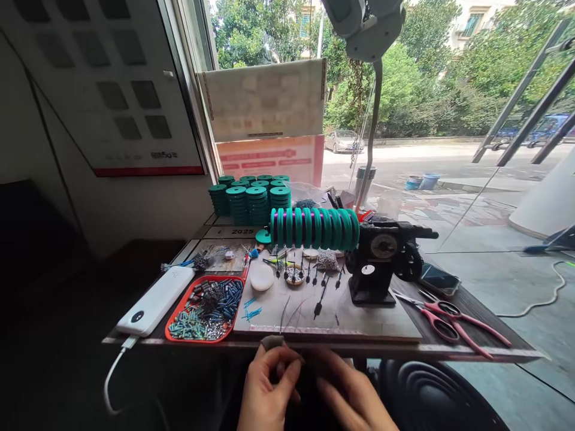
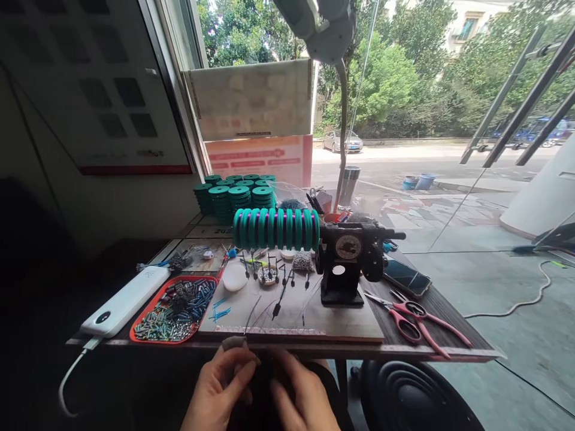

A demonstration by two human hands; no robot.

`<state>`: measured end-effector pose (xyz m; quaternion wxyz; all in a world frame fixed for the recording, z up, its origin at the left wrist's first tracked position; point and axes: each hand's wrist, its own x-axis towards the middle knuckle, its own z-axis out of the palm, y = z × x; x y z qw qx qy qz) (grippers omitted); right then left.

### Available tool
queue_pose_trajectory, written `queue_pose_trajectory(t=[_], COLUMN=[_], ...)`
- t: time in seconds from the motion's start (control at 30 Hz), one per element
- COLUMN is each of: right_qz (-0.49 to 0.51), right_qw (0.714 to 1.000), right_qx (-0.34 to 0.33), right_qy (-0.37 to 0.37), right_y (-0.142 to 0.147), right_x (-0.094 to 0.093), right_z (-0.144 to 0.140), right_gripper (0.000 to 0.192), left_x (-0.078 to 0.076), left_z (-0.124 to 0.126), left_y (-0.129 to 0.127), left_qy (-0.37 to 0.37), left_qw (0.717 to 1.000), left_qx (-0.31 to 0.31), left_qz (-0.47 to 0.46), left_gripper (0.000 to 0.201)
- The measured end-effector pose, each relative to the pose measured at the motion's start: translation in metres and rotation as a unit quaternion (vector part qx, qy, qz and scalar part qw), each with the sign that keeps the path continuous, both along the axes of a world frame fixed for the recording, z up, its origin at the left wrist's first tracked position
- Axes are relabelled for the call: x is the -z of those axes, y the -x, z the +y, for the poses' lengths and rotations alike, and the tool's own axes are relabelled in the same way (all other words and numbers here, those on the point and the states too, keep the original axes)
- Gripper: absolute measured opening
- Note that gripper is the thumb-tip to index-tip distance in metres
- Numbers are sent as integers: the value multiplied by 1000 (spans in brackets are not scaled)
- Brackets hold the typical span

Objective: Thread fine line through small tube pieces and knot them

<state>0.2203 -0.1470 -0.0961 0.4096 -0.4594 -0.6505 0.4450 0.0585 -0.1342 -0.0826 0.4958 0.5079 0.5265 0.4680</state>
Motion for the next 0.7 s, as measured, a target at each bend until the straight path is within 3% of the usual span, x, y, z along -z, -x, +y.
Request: queue_pose_trajectory(t=[0.2, 0.3, 0.4, 0.5, 0.6, 0.7], right_qz=[53, 166, 372, 508, 569, 594], right_qw=[998, 983, 903, 819, 782, 766], right_qx=[21, 47, 17, -69, -126, -134], right_qy=[-24, 61, 214, 258, 223, 206], right_y=[1, 1, 5, 12, 17, 18], right_x=[-8, -7, -5, -11, -21, -25], right_z=[2, 2, 6, 14, 19, 21], right_gripper=[40, 32, 29, 25, 11, 6], left_x=[-8, -16, -24, -29, -29, -21], left_z=[2, 2, -2, -7, -8, -7], left_y=[-6, -4, -5, -8, -11, -14], left_qy=[-40, -18, -1, -32, -73, 0], left_qw=[993, 993, 994, 995, 995, 988], left_qx=[52, 90, 110, 91, 60, 52], left_qz=[96, 78, 26, 11, -21, -144], left_gripper=[16, 14, 13, 15, 23, 27])
